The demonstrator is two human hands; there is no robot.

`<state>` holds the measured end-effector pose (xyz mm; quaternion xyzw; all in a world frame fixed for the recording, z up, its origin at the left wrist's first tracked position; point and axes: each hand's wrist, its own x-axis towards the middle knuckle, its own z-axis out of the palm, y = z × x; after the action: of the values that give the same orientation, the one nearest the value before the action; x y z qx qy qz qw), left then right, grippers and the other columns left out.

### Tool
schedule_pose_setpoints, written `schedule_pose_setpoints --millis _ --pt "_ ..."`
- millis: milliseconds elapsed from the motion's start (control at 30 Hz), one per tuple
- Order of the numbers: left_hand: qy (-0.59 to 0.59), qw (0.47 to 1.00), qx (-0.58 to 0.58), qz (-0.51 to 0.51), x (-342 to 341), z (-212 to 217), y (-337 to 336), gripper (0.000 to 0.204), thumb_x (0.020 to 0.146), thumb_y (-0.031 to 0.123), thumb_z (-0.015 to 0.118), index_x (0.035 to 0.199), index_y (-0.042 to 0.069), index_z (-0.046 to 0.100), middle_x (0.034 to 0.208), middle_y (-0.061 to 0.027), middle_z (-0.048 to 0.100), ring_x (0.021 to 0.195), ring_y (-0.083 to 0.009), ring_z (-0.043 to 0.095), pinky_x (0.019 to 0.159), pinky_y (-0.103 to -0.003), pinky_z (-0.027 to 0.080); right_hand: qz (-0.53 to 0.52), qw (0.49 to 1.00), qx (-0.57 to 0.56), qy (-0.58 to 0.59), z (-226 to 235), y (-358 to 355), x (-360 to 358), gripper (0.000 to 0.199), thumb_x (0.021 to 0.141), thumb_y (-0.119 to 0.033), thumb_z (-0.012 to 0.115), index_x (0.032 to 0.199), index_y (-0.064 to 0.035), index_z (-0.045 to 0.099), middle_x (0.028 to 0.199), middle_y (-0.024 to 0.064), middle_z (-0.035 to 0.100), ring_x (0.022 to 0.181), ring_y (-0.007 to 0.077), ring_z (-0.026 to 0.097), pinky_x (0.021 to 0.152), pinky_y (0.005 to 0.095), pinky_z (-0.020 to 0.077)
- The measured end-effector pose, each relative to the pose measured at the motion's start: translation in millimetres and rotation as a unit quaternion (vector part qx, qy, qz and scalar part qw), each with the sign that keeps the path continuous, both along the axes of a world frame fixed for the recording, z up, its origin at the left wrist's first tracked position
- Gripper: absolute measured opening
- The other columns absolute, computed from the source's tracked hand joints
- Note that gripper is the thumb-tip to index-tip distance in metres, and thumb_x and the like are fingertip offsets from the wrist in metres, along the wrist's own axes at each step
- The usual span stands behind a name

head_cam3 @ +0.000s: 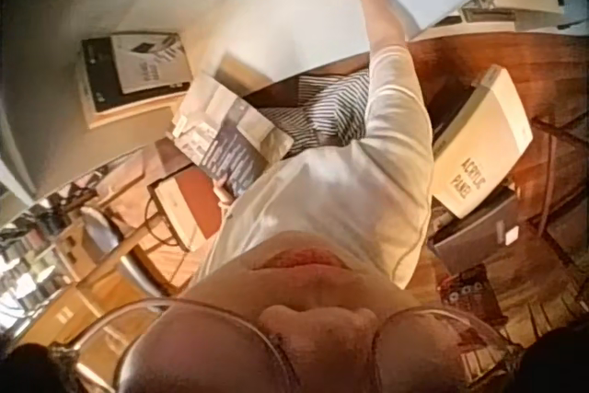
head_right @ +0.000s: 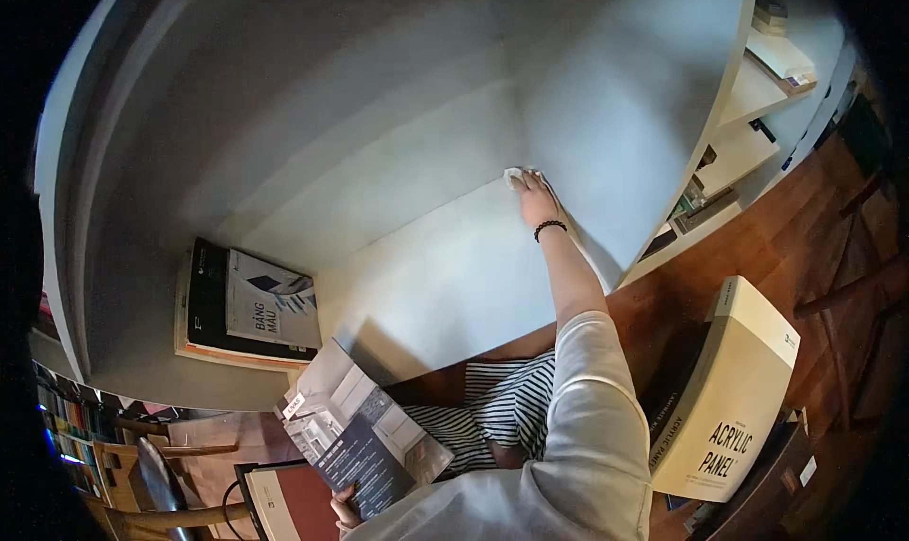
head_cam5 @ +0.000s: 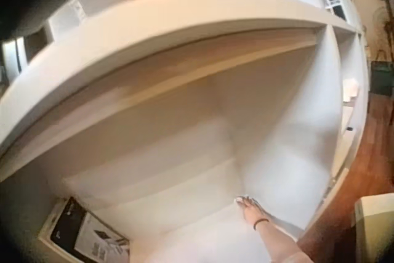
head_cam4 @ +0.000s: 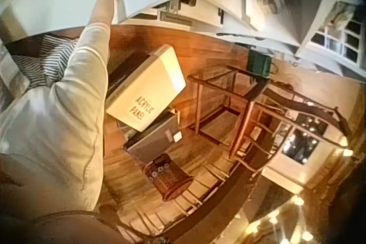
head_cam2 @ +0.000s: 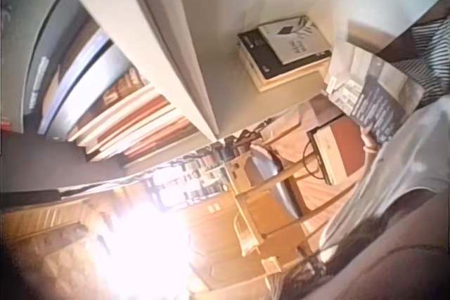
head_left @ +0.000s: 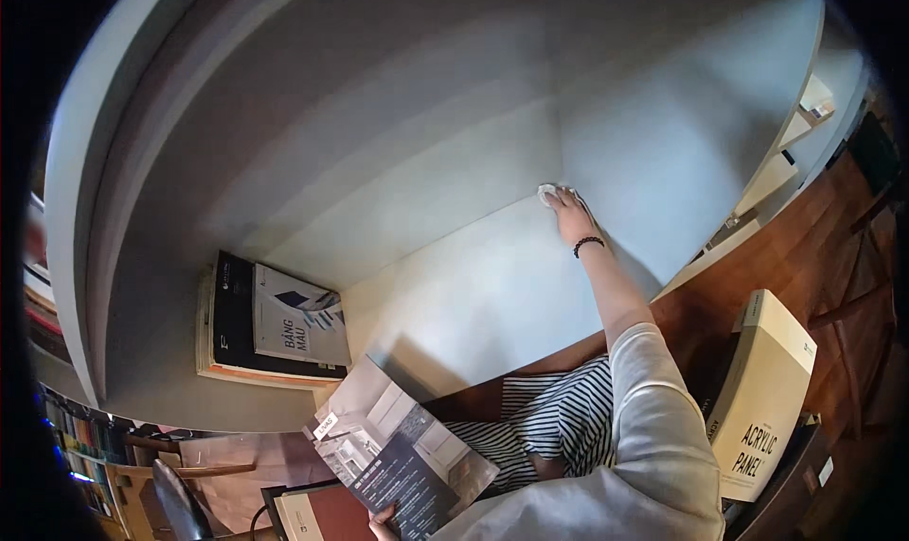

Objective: Cleaning and inspecting books and acrylic panels with a cloth and organizing them.

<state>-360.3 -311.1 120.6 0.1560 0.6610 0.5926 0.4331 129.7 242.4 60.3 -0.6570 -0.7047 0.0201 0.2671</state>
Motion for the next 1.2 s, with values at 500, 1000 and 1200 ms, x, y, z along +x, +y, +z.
schedule_pose_setpoints --millis 500,1000,1200 --pt "-0.205 0.975 0.067 -0.048 44.2 42.3 34.8 0.052 0.071 0.006 0.060 0.122 0.002 0.050 0.112 -0.0124 0.061 0.098 -0.0276 0.061 0.089 -0.040 0.051 -0.139 0.989 -0.033 0.042 -0.9 -201.4 -4.3 0.050 0.082 0.000 0.049 0.131 -0.0096 0.051 0.140 0.0173 0.042 0.132 0.0333 0.035 0.113 0.0389 0.0260" --pt "-0.157 0.979 0.109 -0.068 28.8 7.7 33.2 0.052 0.073 0.013 0.058 0.123 0.001 0.052 0.114 -0.0124 0.060 0.102 -0.0269 0.059 0.090 -0.038 0.049 0.194 0.965 0.045 0.171 -1.7 -283.5 -261.8 0.050 0.076 0.002 0.053 0.126 -0.0078 0.055 0.137 0.0163 0.045 0.130 0.0357 0.038 0.110 0.0421 0.0301" --pt "-0.159 0.979 0.113 -0.066 24.5 0.1 29.5 0.051 0.073 0.012 0.057 0.123 0.001 0.052 0.114 -0.0125 0.060 0.102 -0.0272 0.059 0.091 -0.038 0.049 0.367 0.929 -0.036 0.023 4.2 -259.3 -218.0 0.055 0.077 0.005 0.048 0.127 -0.0148 0.055 0.142 0.0050 0.043 0.133 0.0278 0.037 0.112 0.0375 0.0289"
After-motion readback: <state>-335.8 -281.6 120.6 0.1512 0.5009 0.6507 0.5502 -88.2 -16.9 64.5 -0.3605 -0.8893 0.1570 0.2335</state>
